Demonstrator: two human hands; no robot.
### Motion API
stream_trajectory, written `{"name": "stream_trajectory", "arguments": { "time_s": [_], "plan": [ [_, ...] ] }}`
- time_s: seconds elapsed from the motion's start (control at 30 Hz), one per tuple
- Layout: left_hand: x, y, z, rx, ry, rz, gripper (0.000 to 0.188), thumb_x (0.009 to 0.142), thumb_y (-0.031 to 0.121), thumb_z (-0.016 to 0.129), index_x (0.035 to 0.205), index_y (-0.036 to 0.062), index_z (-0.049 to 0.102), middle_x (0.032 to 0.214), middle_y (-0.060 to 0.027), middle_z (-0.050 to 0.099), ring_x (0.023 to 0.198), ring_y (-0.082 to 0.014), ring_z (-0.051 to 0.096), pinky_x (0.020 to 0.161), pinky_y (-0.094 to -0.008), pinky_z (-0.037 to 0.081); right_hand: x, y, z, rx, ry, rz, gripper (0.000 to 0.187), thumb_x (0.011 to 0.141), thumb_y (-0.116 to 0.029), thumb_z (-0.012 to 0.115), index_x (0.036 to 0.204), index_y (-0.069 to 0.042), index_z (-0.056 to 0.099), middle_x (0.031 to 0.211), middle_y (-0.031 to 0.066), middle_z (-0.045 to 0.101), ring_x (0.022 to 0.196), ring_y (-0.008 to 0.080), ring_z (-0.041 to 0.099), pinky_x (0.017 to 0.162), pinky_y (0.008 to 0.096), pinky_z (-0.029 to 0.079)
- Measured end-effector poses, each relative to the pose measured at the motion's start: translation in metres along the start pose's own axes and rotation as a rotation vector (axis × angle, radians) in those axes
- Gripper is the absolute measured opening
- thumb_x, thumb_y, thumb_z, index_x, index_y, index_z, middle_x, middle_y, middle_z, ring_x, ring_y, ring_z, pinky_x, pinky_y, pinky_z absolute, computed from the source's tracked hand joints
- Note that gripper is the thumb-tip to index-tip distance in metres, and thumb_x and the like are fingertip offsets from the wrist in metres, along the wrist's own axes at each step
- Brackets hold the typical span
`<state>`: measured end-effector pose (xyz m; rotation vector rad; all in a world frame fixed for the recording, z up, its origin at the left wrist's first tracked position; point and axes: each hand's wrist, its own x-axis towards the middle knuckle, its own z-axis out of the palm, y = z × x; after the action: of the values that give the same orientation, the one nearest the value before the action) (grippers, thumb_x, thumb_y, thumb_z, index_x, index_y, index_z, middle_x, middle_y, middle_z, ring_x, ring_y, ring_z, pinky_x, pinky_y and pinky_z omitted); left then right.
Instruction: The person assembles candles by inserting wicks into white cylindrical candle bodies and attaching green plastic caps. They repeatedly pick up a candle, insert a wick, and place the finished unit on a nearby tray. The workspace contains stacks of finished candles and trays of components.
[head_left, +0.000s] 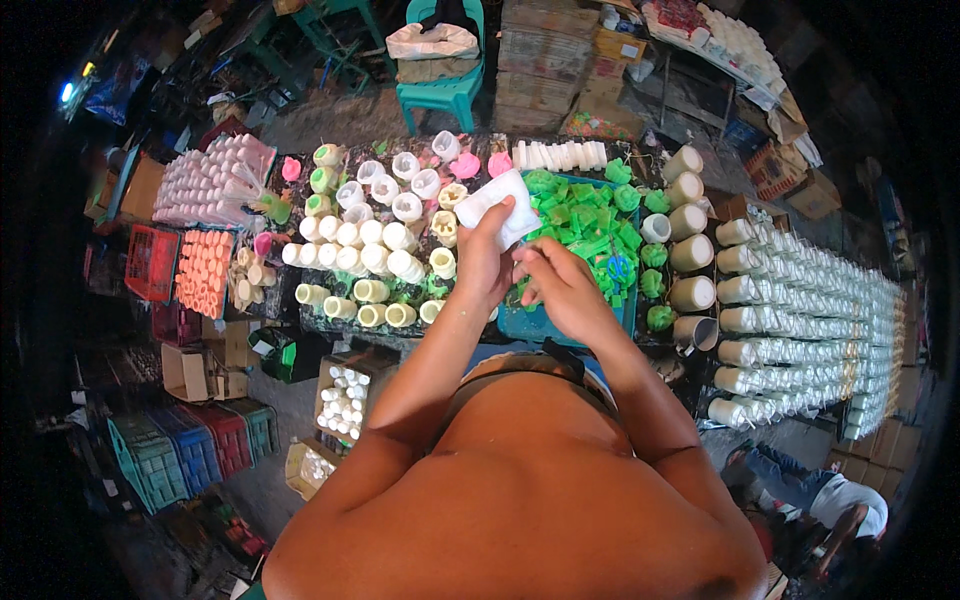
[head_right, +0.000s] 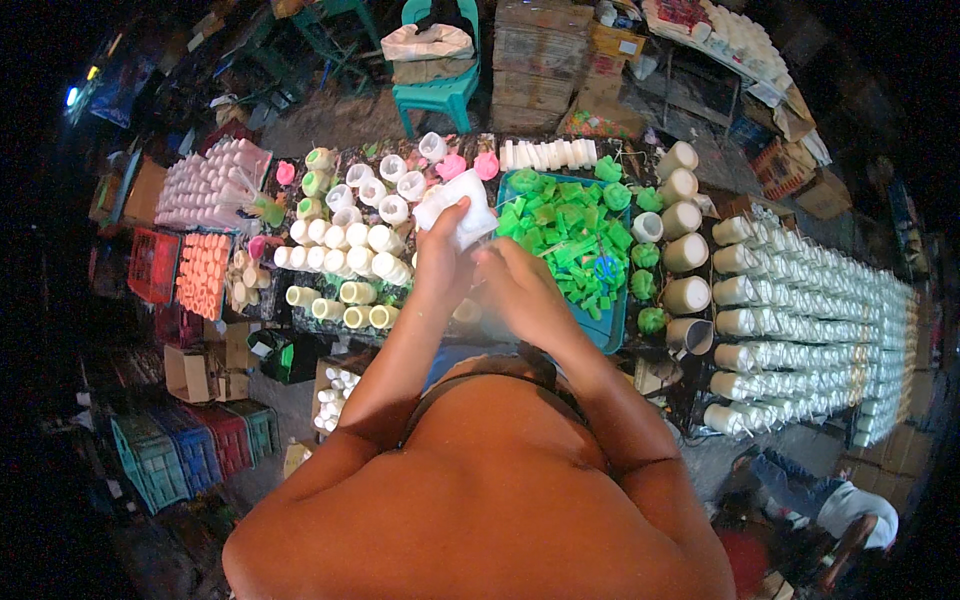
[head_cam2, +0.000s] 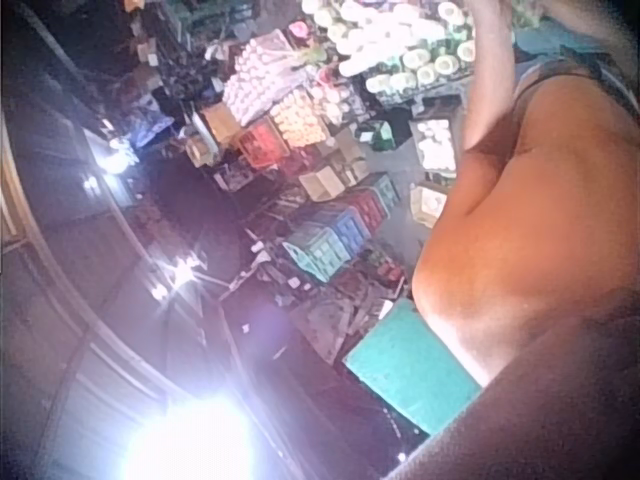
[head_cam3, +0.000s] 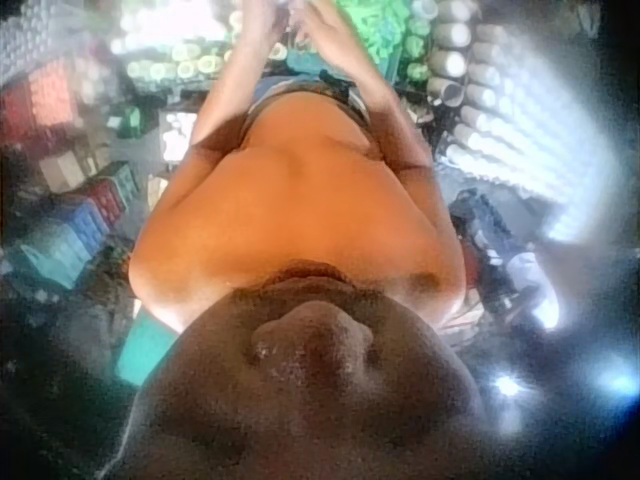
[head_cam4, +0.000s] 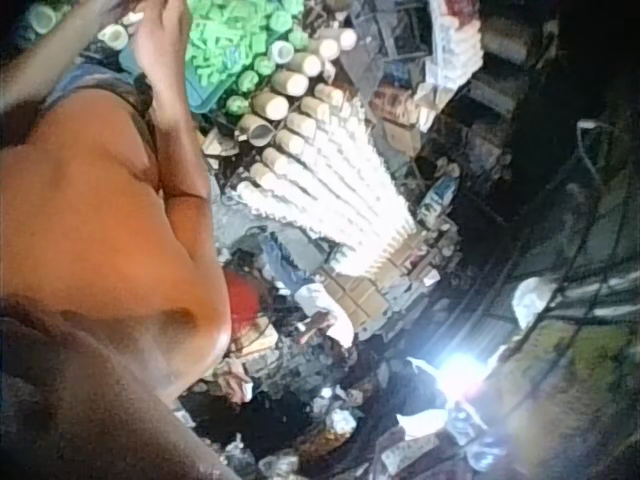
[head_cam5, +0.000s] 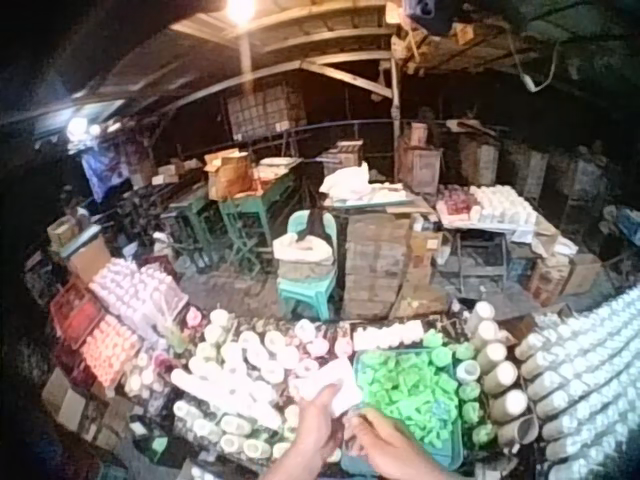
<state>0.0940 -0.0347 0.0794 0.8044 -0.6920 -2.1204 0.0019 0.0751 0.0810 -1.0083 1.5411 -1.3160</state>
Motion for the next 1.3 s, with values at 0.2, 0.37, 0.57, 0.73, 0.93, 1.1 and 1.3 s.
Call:
{"name": "stream_trajectory", "arguments": {
  "time_s": [0.2,0.37,0.57,0.73,0.93,1.1,1.3],
  "plan": [
    [-0.002,0.004,0.002,0.011,0.028,0.088,0.03,0.094,0.022,0.066,0.12,0.0084,0.061,0.1,-0.0062,0.07,0.086,-0.0182,0.068,0.066,-0.0309,0.052,0.014,-0.008,0.011,-0.126,0.066,-0.049,0.022,0.106,-0.016,0.051,0.1,-0.001,0.065,0.079,0.002,0.06,0.066,0.0076,0.048,0.059,0.0274,0.04],
    [-0.002,0.013,0.003,-0.085,0.05,-0.004,0.031,0.094,0.024,0.066,0.116,0.003,0.059,0.091,-0.0101,0.068,0.076,-0.0191,0.067,0.057,-0.0292,0.051,0.01,-0.009,0.018,-0.116,0.073,-0.196,0.019,0.105,-0.012,0.051,0.099,0.0,0.065,0.078,0.0025,0.062,0.067,0.0084,0.049,0.06,0.0282,0.041],
    [0.002,0.014,-0.002,-0.216,0.009,-0.108,0.029,0.095,0.026,0.064,0.115,0.0043,0.058,0.091,-0.0116,0.069,0.075,-0.0228,0.068,0.057,-0.0296,0.051,0.007,-0.014,0.011,-0.131,-0.003,-0.218,0.019,0.106,-0.01,0.049,0.104,0.001,0.065,0.085,0.0053,0.065,0.074,0.0095,0.053,0.067,0.0284,0.045],
    [0.01,0.014,-0.011,-0.287,-0.082,-0.217,0.028,0.096,0.025,0.063,0.116,0.0068,0.057,0.093,-0.0116,0.069,0.076,-0.0236,0.067,0.063,-0.0314,0.053,0.007,-0.009,0.008,-0.122,-0.024,-0.198,0.02,0.106,-0.009,0.048,0.107,0.002,0.065,0.094,0.0081,0.069,0.086,0.0121,0.06,0.079,0.0293,0.049],
    [0.005,0.01,0.009,-0.206,0.098,-0.071,0.03,0.094,0.029,0.065,0.114,0.0079,0.059,0.091,-0.0089,0.069,0.073,-0.0213,0.067,0.05,-0.0276,0.046,0.003,-0.012,0.011,-0.117,0.018,-0.188,0.021,0.107,-0.01,0.047,0.11,0.001,0.065,0.094,0.0082,0.069,0.087,0.0121,0.061,0.081,0.0292,0.049],
    [0.011,0.01,0.003,-0.158,0.08,-0.045,0.031,0.094,0.03,0.066,0.114,0.007,0.059,0.09,-0.0085,0.069,0.071,-0.0188,0.066,0.047,-0.0255,0.044,0.001,-0.015,0.014,-0.123,0.066,-0.114,0.021,0.103,-0.013,0.051,0.109,0.001,0.066,0.087,0.0184,0.069,0.074,0.0253,0.066,0.07,0.0378,0.05],
    [0.014,0.011,0.003,-0.195,0.099,-0.057,0.031,0.095,0.027,0.064,0.116,0.0052,0.057,0.089,-0.0099,0.068,0.069,-0.0192,0.065,0.05,-0.0267,0.047,0.005,0.005,0.02,-0.114,0.111,-0.187,0.023,0.103,-0.015,0.05,0.111,0.001,0.064,0.082,0.0198,0.067,0.071,0.0275,0.065,0.068,0.039,0.049]
  ]
}}
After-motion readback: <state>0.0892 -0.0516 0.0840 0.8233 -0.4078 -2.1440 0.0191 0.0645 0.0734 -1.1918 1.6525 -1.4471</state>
